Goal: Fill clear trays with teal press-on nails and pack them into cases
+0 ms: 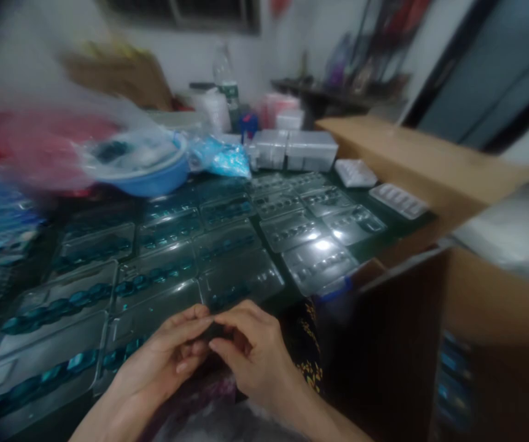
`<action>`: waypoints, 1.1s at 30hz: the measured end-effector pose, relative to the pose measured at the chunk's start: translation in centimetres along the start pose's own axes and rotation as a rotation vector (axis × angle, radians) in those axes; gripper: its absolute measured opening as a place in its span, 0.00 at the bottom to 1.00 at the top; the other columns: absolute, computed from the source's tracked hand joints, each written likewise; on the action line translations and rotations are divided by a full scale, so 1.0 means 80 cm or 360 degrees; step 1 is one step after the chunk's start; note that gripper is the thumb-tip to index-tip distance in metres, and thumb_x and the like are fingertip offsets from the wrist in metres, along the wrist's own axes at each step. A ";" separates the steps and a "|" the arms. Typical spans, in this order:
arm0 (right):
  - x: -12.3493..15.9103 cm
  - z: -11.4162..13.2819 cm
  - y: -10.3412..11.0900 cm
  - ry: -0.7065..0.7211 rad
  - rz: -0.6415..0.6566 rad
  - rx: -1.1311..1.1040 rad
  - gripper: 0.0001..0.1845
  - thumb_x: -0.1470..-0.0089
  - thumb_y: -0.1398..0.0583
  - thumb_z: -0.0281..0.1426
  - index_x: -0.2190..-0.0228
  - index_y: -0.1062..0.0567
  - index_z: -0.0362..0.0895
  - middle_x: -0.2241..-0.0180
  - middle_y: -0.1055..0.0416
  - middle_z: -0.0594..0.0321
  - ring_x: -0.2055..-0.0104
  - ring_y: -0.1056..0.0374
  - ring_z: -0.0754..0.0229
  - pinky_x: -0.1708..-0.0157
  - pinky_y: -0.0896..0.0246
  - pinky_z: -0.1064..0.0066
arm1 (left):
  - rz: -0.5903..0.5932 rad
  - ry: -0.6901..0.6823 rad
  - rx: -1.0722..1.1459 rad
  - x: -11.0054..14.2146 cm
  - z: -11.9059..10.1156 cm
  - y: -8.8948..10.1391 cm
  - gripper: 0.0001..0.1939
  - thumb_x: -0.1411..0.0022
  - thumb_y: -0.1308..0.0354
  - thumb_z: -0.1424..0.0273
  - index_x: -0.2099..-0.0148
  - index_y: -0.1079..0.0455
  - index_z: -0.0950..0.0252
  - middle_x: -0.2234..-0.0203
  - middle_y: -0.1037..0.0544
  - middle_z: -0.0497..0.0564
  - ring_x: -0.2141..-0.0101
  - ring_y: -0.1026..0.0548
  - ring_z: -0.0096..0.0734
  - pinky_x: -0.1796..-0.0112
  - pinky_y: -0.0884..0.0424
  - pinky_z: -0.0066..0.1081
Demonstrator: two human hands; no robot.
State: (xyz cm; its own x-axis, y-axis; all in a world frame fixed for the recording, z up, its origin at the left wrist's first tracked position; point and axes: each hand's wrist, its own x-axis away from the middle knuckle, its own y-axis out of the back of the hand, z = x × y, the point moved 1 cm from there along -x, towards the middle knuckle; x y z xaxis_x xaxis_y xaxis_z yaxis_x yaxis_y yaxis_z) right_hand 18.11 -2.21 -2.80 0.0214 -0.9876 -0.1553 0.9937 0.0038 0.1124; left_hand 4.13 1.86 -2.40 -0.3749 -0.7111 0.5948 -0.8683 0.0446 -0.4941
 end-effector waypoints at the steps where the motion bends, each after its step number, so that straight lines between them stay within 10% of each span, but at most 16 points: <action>1: 0.000 -0.001 0.000 0.0025 -0.0007 0.0058 0.09 0.54 0.41 0.27 0.66 0.28 0.46 0.72 0.36 0.65 0.73 0.40 0.66 0.75 0.46 0.73 | 0.0001 0.0021 0.0010 -0.001 0.000 -0.001 0.09 0.54 0.40 0.75 0.72 0.39 0.66 0.84 0.40 0.41 0.86 0.41 0.14 0.88 0.55 0.16; 13: -0.001 -0.005 -0.005 0.0093 -0.0045 0.0255 0.04 0.52 0.44 0.26 0.70 0.31 0.43 0.71 0.36 0.64 0.73 0.40 0.67 0.75 0.44 0.75 | 0.0013 -0.0175 -0.0134 0.000 0.007 -0.005 0.09 0.52 0.40 0.72 0.67 0.36 0.65 0.82 0.36 0.42 0.83 0.38 0.16 0.83 0.47 0.19; 24: -0.056 -0.038 0.052 0.0129 -0.0218 0.1157 0.07 0.50 0.46 0.26 0.67 0.30 0.44 0.68 0.35 0.61 0.69 0.38 0.63 0.68 0.43 0.72 | 0.0140 -0.0231 -0.0020 0.008 -0.018 0.004 0.12 0.48 0.47 0.81 0.59 0.35 0.67 0.65 0.30 0.53 0.64 0.30 0.32 0.66 0.36 0.27; 33: -0.065 -0.049 0.037 0.0077 -0.0126 0.1662 0.07 0.49 0.46 0.27 0.66 0.30 0.46 0.68 0.35 0.63 0.71 0.38 0.63 0.72 0.46 0.73 | 0.0057 -0.0380 -0.0253 0.006 -0.023 0.009 0.15 0.46 0.45 0.71 0.56 0.39 0.68 0.67 0.29 0.56 0.76 0.31 0.28 0.81 0.39 0.25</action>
State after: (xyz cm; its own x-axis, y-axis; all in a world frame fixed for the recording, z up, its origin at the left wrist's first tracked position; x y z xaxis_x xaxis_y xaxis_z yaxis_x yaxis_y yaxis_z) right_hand 21.39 3.55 -5.47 -0.0126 -0.9718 -0.2355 0.4037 -0.2204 0.8879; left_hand 2.74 2.84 -1.30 -0.3355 -0.8514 0.4031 -0.9029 0.1685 -0.3954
